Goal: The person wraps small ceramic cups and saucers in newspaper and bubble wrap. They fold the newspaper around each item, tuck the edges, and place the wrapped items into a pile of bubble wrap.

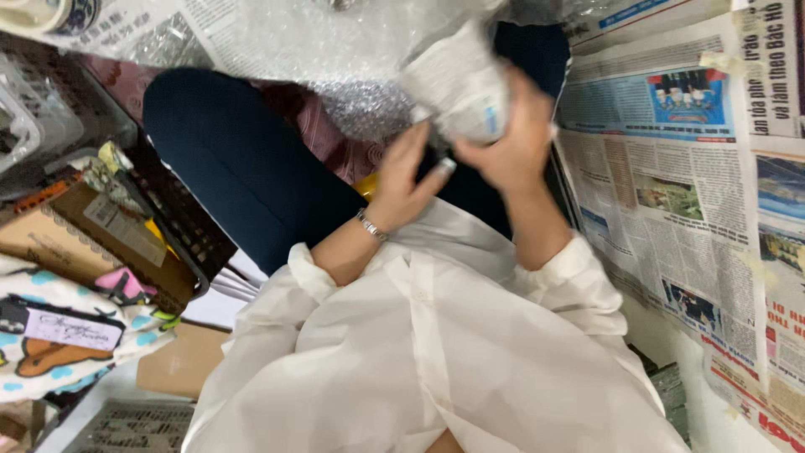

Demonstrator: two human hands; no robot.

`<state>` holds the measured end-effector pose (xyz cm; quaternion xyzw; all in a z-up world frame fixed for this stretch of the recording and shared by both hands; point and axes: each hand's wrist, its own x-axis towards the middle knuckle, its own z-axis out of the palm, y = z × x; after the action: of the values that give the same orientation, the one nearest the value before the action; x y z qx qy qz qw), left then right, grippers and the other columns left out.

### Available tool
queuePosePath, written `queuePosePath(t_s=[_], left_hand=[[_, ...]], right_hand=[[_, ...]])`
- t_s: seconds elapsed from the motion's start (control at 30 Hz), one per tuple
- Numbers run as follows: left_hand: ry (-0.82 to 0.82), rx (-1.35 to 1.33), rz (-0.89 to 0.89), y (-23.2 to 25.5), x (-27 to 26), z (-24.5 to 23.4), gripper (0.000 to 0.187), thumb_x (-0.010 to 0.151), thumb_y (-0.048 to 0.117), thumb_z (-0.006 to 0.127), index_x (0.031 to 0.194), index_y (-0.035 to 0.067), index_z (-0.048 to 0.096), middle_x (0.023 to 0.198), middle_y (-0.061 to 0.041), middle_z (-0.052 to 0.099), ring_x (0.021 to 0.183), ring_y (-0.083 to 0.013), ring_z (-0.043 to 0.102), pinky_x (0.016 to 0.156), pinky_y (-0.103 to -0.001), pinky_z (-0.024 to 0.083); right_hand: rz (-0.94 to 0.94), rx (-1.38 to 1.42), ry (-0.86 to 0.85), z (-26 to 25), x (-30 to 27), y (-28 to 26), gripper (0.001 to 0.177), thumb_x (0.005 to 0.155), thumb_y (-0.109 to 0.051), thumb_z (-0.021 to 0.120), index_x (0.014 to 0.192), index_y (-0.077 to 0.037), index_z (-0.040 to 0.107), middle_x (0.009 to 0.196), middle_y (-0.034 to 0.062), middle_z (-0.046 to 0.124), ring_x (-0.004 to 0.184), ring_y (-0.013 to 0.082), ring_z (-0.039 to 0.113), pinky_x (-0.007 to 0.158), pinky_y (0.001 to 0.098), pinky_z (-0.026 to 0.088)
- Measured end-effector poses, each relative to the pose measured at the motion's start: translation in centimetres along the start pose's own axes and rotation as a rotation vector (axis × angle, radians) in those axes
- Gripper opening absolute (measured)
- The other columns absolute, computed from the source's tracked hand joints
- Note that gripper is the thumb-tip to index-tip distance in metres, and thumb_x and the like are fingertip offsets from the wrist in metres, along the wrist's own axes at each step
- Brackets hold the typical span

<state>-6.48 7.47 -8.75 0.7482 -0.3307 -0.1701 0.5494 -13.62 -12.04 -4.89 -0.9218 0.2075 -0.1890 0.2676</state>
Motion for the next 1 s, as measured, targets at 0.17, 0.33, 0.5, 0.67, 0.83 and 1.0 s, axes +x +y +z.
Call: queuePosePath(t_s=[0.17,0.33,0.5,0.67,0.83,1.0], left_hand=[[-0.087,-0.252,-0.007,-2.2,0.3,-0.5,0.109,0.092,0.042,0.078,0.164,-0.006,0.011,0.168,-0.029,0.029,0.160,-0.0395,0.031,0.133,-0.047,0.027],[-0.023,-0.100,0.145,-1.4,1.1,-3.9,0.121,0.092,0.058,0.072,0.167,-0.002,-0.002,0.172,-0.026,-0.001,0.164,-0.0414,0.001,0.135,-0.050,0.004],[0.103,-0.352,0.212,-1.9,1.8,-5.1,0.131,0.087,0.063,0.074,0.170,0.009,-0.012,0.174,-0.014,-0.009,0.160,-0.0250,0.001,0.132,-0.039,0.009],[0.022,-0.821,0.095,-5.0,0.6,-5.6,0.148,0.069,0.039,0.102,0.168,0.010,-0.004,0.170,-0.012,0.029,0.151,-0.0199,0.037,0.129,-0.036,0.030],[-0.059,-0.628,-0.004,-6.7,0.0,-5.2,0.101,0.073,0.015,0.100,0.155,0.001,0.042,0.148,-0.010,0.057,0.139,-0.0200,0.054,0.123,-0.038,0.042],[-0.101,-0.772,-0.106,-6.0,0.4,-5.4,0.092,0.075,0.010,0.097,0.153,0.001,0.048,0.146,-0.010,0.060,0.137,-0.0186,0.057,0.122,-0.038,0.046]], right_hand=[[0.161,0.537,0.006,4.5,-2.5,-3.5,0.090,0.080,-0.033,0.095,0.147,0.002,0.047,0.136,0.0182,0.065,0.129,0.0280,0.065,0.113,0.0415,0.052],[0.322,1.145,-0.042,7.3,-3.1,-4.2,0.090,0.089,-0.029,0.087,0.154,0.004,0.034,0.147,0.0154,0.056,0.137,0.0255,0.057,0.121,0.0422,0.046],[0.082,1.091,-0.110,8.5,-2.8,-5.4,0.091,0.094,-0.023,0.083,0.160,0.000,0.025,0.156,0.0151,0.045,0.146,0.0246,0.048,0.123,0.0381,0.039],[-0.017,0.978,-0.231,7.6,-2.0,-6.5,0.081,0.105,-0.032,0.064,0.164,-0.001,0.016,0.163,0.0160,0.035,0.152,0.0252,0.040,0.127,0.0402,0.032],[-0.184,0.570,-0.252,6.3,-1.0,-6.5,0.072,0.110,-0.044,0.048,0.162,0.002,0.030,0.166,0.0212,0.035,0.153,0.0330,0.034,0.130,0.0440,0.025],[-0.205,0.385,-0.212,3.9,0.5,-5.6,0.075,0.106,-0.052,0.056,0.154,0.004,0.046,0.162,0.0192,0.042,0.153,0.0329,0.043,0.127,0.0439,0.036]])
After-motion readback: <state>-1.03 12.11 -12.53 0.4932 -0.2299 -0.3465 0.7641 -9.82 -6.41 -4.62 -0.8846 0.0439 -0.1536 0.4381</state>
